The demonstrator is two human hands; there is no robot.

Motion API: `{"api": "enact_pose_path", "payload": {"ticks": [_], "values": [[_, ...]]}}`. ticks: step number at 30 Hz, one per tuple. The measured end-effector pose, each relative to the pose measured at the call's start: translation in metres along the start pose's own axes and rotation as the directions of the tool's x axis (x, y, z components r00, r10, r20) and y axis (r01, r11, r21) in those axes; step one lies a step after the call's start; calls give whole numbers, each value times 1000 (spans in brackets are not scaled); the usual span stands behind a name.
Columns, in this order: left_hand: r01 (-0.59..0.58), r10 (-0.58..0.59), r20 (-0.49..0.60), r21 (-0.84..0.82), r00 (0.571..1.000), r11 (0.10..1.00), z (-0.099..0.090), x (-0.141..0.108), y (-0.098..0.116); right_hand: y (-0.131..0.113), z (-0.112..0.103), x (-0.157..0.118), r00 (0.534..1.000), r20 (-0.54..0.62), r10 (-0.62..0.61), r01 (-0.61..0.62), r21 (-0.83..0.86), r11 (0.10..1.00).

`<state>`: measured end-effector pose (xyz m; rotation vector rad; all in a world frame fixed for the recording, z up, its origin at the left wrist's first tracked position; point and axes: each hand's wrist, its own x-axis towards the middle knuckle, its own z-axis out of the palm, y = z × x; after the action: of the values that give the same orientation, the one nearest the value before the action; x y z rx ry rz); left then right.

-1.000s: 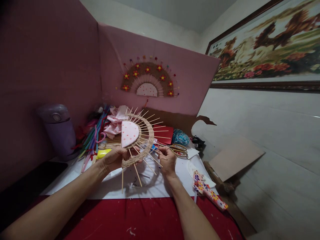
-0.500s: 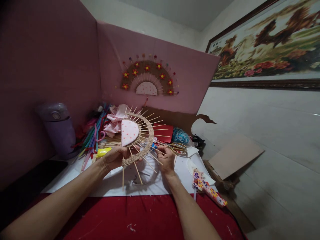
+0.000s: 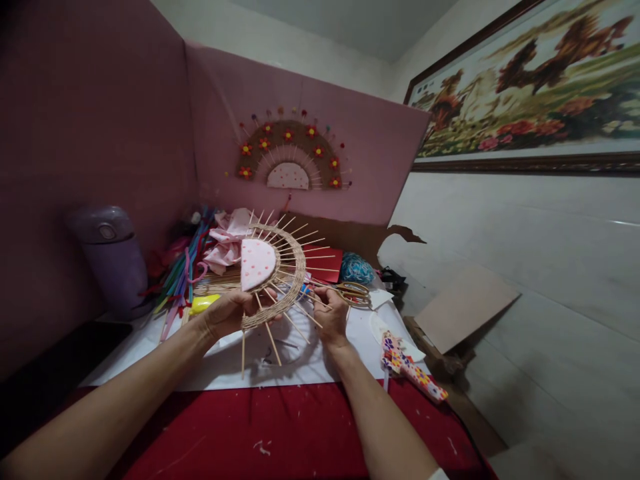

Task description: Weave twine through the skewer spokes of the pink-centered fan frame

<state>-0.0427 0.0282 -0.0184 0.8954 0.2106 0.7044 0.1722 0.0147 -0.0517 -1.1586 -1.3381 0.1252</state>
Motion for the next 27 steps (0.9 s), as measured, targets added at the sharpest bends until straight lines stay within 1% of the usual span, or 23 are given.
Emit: {"api": "enact_pose_path", "payload": {"ticks": [4, 12, 17, 19, 22, 24, 27], "values": [[-32, 32, -30, 19, 999, 999, 0, 0, 0, -3, -2, 0, 999, -3, -46, 46, -47, 998], [-8, 9, -24, 24, 1000, 1000, -10, 1, -2, -1, -3, 1, 990, -24, -139, 136, -107, 985], [1, 0, -20, 43, 1000, 999, -10, 1, -2, -1, -2, 1, 992, 32, -123, 125, -45, 991], [-11, 13, -34, 46, 999, 999, -8, 0, 0, -1, 0, 0, 995, 40, -88, 87, 13, 996], [-31, 34, -63, 52, 997, 998, -5, -3, 2, 1, 3, -2, 995, 92, 25, -36, 119, 992], [-27, 30, -74, 53, 997, 998, -5, -4, 4, 2, 5, -2, 984, 139, 115, -139, 178, 974], [-7, 14, -113, 57, 993, 998, -8, -4, 4, 2, 6, 0, 958, 177, 227, -267, 256, 929]]}}
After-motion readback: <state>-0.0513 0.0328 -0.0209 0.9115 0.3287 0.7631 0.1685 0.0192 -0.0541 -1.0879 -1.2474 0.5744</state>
